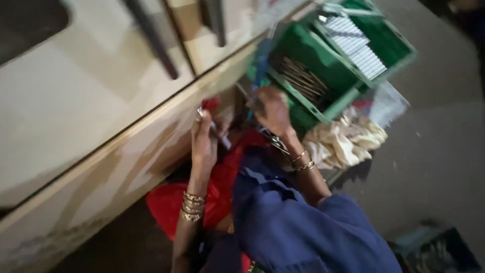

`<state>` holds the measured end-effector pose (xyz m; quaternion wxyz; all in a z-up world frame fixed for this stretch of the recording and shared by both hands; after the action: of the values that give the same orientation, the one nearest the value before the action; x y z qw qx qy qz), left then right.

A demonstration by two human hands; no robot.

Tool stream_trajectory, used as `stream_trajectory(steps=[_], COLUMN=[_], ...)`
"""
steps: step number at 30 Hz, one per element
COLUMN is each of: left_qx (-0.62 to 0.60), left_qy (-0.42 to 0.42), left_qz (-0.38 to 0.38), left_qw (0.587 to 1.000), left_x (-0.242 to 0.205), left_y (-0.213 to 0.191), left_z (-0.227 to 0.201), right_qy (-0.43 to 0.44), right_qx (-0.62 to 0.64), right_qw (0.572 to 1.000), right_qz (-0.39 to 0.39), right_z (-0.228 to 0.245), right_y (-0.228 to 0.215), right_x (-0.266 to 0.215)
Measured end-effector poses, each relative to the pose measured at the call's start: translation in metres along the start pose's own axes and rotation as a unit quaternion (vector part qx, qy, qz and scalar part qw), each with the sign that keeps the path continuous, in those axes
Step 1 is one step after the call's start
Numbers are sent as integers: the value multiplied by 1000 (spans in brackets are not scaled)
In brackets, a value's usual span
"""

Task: The person sits on the floor and repeatedly measures small metal rods with a digital caliper, wipes them with a cloth, and places them into a green parts bin. The person also opens and closes a machine door to access or return items during the process.

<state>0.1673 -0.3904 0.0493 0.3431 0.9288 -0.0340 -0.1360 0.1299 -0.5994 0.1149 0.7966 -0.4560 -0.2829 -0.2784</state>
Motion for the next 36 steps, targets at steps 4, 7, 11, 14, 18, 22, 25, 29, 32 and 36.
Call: stream_trajectory(steps=[4,7,11,14,18,22,25,29,32,36], left_qx=[-63,-46,-9,4,-43,15,152,233,273,316], left_qy=[-171,-239,-312,-273,-284,-223,-84,40,109,289], left_qz=[37,-6,-83,-14,8,55,81,128,157,141], left_qw=[983,970,947,962,958,973,981,963,943,893], left_x=[-5,-8,-13,-12,-13,-18,-29,-45,-54,-64], left_y=[-26,-48,-64,-55,-49,-20,14,69,98,136], left_z=[83,122,154,153,157,133,99,63,40,0], right_qy=[54,58,110,158,217,231,334,522,590,605], right_qx=[100,-14,-167,-195,-230,-318,-326,-247,-200,-157], right_qw=[993,995,968,945,904,839,779,712,689,695], right_qz=[18,-81,-152,-211,-288,-376,-419,-399,-371,-355], right_z=[-13,-64,-144,-185,-233,-269,-301,-344,-358,-368], right_y=[-30,-80,-139,-180,-223,-266,-280,-241,-207,-184], right_x=[-9,15,42,34,6,-42,-101,-166,-186,-180])
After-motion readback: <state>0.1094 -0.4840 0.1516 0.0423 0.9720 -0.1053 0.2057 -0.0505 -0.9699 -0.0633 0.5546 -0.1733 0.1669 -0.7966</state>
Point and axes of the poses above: each hand's wrist, its own x-axis towards the middle knuckle, its own y-axis out of the palm, z = x × y, the point moved 10 cm from there along x, towards the middle knuckle, and after that the axes turned 15 degrees about -z, right-handed, at the moved point
